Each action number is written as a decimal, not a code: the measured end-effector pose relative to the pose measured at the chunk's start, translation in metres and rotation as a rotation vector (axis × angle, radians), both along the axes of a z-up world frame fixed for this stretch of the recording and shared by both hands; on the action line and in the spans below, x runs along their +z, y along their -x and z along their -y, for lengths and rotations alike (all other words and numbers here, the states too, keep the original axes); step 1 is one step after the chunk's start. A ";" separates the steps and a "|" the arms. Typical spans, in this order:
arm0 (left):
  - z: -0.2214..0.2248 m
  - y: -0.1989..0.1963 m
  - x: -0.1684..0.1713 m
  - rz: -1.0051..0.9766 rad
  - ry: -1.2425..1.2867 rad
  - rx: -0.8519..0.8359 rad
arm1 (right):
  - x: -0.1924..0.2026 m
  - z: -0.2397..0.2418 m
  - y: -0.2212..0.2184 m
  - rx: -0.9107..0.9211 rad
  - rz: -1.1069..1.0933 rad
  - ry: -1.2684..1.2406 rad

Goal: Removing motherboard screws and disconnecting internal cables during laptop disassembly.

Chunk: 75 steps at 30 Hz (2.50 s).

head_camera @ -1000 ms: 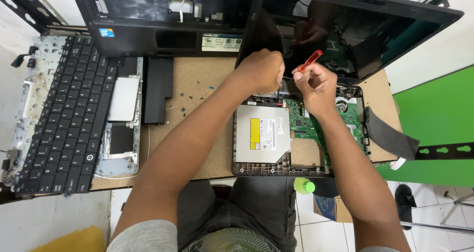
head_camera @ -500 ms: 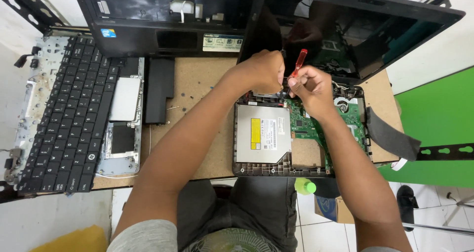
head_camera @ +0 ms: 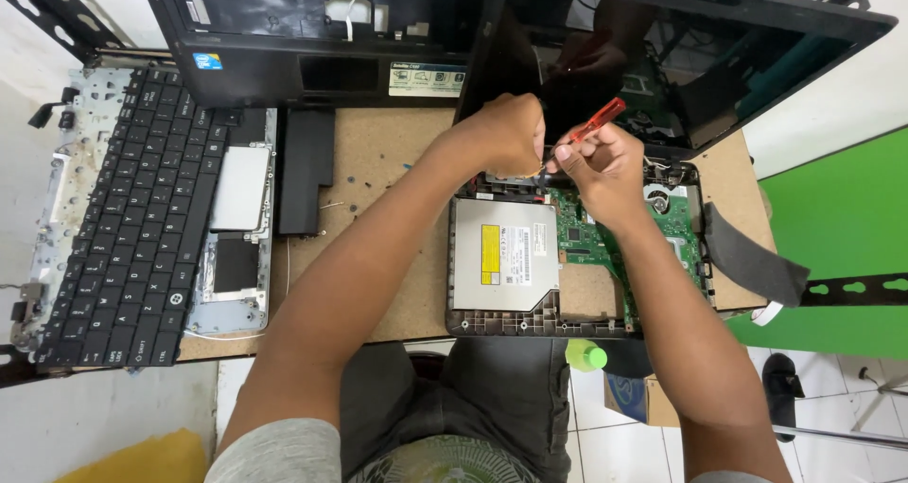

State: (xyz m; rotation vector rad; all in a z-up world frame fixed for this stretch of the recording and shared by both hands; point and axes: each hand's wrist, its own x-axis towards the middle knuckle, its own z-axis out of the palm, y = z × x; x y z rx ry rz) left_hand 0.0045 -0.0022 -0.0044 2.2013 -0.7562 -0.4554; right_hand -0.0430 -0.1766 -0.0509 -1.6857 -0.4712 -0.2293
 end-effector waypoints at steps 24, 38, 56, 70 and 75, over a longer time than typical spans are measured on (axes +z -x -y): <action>0.004 0.001 -0.005 -0.007 -0.063 0.087 | -0.005 0.003 -0.003 -0.010 0.036 0.001; -0.013 0.009 0.020 0.000 -0.057 -0.004 | -0.002 0.003 -0.001 -0.010 0.002 -0.062; 0.000 0.007 0.007 0.086 0.068 0.010 | -0.006 0.005 -0.004 -0.058 -0.068 -0.210; -0.052 0.094 0.085 0.151 -0.209 0.192 | -0.029 0.016 -0.015 -0.082 -0.103 -0.224; -0.094 0.092 0.022 0.103 -0.374 0.350 | -0.029 0.017 -0.017 -0.090 -0.098 -0.138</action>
